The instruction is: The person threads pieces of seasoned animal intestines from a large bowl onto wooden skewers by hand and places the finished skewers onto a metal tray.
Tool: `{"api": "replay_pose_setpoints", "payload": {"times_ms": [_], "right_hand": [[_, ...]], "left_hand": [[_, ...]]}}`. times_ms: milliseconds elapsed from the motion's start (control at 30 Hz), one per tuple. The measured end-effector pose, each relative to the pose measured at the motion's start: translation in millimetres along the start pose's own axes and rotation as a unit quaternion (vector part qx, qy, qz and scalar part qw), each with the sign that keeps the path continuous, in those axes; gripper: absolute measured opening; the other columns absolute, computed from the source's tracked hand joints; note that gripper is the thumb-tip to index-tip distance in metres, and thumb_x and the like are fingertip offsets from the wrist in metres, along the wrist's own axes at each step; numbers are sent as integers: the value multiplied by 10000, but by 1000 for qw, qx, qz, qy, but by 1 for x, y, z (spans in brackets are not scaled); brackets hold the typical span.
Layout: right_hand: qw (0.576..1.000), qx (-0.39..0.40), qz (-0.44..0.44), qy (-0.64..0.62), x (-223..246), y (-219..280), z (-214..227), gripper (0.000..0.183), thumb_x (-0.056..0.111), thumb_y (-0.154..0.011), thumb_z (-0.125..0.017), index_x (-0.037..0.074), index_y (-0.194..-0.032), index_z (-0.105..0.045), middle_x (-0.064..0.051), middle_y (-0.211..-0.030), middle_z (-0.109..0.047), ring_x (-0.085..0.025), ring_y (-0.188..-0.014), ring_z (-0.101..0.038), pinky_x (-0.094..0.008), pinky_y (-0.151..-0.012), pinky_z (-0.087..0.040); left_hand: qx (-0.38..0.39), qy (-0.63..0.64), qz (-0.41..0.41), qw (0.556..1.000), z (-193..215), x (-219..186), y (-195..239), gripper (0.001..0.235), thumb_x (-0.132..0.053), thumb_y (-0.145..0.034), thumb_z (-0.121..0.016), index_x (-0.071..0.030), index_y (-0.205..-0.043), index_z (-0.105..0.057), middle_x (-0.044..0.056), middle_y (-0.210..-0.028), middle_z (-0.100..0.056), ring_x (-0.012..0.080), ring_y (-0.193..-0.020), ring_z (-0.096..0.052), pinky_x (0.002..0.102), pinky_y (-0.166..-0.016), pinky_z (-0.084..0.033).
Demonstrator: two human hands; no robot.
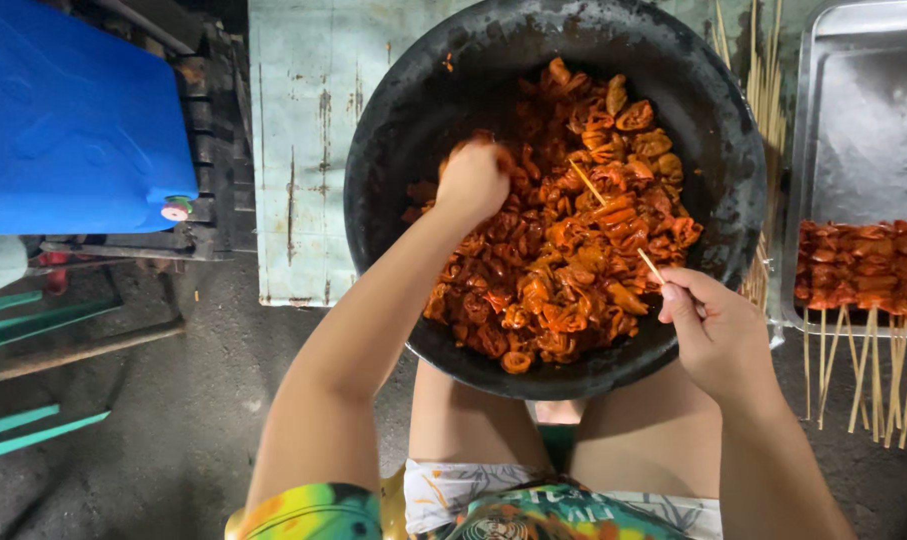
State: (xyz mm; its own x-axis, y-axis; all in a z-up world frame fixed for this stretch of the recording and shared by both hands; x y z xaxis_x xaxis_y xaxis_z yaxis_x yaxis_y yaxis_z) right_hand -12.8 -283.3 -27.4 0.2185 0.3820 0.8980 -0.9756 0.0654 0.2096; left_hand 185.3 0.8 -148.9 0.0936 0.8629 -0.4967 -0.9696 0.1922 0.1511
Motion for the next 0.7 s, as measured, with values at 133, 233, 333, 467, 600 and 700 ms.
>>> {"api": "replay_pose_setpoints", "payload": {"times_ms": [133,233,333,467,600,700], "right_hand": [[996,-42,-33,66,-2,10,9,222,121,-1021,-619,29,-1201,-709,-7,-807,-669,-77,-722,-630,-245,-648,-487],[993,-61,-50,83,-3,19,16,223,128,-1023,-624,57,-1205,-730,-21,-758,-672,-83,-680,-608,-253,-624,-479],[995,-62,-54,64,-8,20,21,219,140,-1041,-619,69,-1212,-737,-35,-749,-661,-82,-685,-591,-252,-625,-467],[995,-57,-48,67,-10,17,18,223,144,-1030,-625,63,-1215,-720,-20,-771,-676,-75,-705,-616,-238,-643,-484],[998,-11,-36,59,1,8,6,215,128,-1017,-615,39,-1186,-714,-20,-789,-680,-86,-719,-642,-244,-657,-501],[999,15,-16,32,7,1,-3,222,120,-1025,-601,21,-1196,-702,-36,-800,-666,-99,-730,-639,-254,-659,-500]], "left_hand": [[-71,9,-64,995,-42,-5,-68,484,-20,-748,-601,-138,-1207,-698,184,-1202,-674,331,-1075,-666,410,-928,-550],[-6,134,122,983,-53,-1,-97,360,-244,-1007,-633,-41,-1297,-573,245,-1178,-633,418,-1139,-586,507,-975,-463],[65,-141,-88,984,-51,4,-91,318,-96,-808,-637,-81,-1118,-706,201,-1184,-665,401,-1116,-628,492,-924,-525],[127,-129,-45,983,-23,32,-75,198,-138,-998,-590,-62,-1113,-732,217,-1212,-697,406,-1134,-657,507,-965,-538],[58,-31,-20,998,12,46,-37,241,-66,-928,-637,-77,-1151,-729,212,-1141,-721,392,-1073,-675,478,-933,-543],[-5,157,23,987,29,43,-6,287,-74,-893,-694,-48,-1179,-676,164,-1094,-743,291,-991,-719,401,-875,-576]]}}
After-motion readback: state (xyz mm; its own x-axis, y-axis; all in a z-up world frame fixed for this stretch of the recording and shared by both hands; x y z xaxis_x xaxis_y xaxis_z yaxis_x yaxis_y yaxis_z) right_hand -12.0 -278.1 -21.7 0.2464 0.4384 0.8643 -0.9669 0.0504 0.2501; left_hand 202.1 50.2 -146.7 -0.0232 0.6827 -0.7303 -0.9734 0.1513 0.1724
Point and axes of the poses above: each hand's wrist, its own y-axis away from the middle knuckle, its own z-axis out of the back of the hand, x = y × z, the point moved 2 cm from there along -y, towards the middle knuckle
